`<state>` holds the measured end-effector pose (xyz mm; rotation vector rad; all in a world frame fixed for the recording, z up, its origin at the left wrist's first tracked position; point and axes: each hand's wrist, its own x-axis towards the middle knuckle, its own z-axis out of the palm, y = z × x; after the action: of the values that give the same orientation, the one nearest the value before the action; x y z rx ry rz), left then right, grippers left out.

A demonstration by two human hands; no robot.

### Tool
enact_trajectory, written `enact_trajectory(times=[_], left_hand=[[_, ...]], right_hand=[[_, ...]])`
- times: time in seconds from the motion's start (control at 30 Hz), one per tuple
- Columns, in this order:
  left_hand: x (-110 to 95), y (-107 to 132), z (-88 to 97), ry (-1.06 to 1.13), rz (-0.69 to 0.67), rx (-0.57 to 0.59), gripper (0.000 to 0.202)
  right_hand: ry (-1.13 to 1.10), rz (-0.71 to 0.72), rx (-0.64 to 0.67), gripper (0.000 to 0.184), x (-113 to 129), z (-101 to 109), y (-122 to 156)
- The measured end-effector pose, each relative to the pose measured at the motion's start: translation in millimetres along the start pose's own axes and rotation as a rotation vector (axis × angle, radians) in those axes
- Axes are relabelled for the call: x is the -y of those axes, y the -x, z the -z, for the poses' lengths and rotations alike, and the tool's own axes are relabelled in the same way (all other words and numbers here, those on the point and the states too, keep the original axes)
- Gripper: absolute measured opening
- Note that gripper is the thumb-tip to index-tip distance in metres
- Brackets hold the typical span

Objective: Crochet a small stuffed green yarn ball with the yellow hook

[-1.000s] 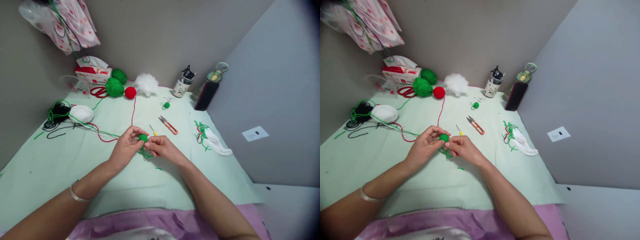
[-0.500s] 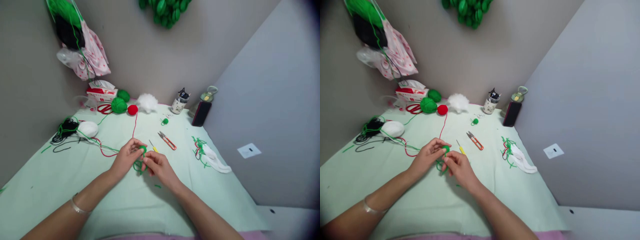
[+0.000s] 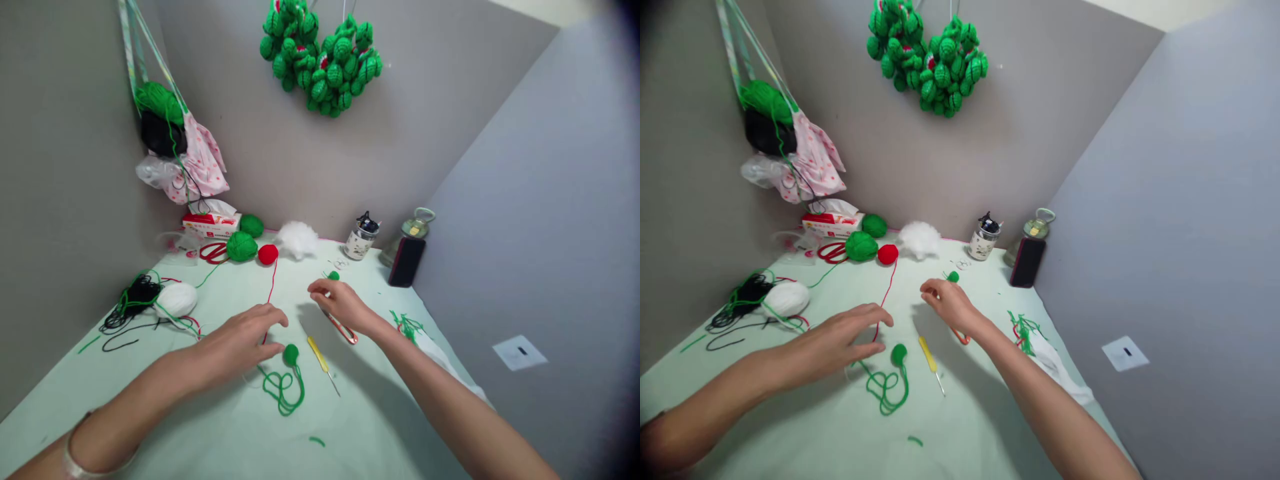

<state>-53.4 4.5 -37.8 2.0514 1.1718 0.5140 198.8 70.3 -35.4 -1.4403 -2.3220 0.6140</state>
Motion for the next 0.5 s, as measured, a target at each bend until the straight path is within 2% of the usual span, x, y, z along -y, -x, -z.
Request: enact_trajectory(times=[0.07,0.17,0.33,0.4,0.5], left_hand=[[12,-18,17.1,-0.039,-0.039,-0.075,0.019],[33,-59,38.9,-0.084,-0.025,-0.156,0.020],[61,-139,58.8,-0.200,0.011,-0.212,0.018],[69,-167,61.8,-0.252,0.021,-0.219,0.030],[80,-198,62.4,-0.325,0.040,-0.244,0.036]], right_hand=[[0.091,0.029,-0.064,0.025,-7,1,-34],[0.217,0.095,-0.118,0.044,-10,0,-88],[0.366,0.146,-0.104,0.075,-27,-13,-166],[0.386,0.106,-0.069,0.075,-41,-21,-185],[0.376,0.026,-0.024,0.063,-62,-31,-198]])
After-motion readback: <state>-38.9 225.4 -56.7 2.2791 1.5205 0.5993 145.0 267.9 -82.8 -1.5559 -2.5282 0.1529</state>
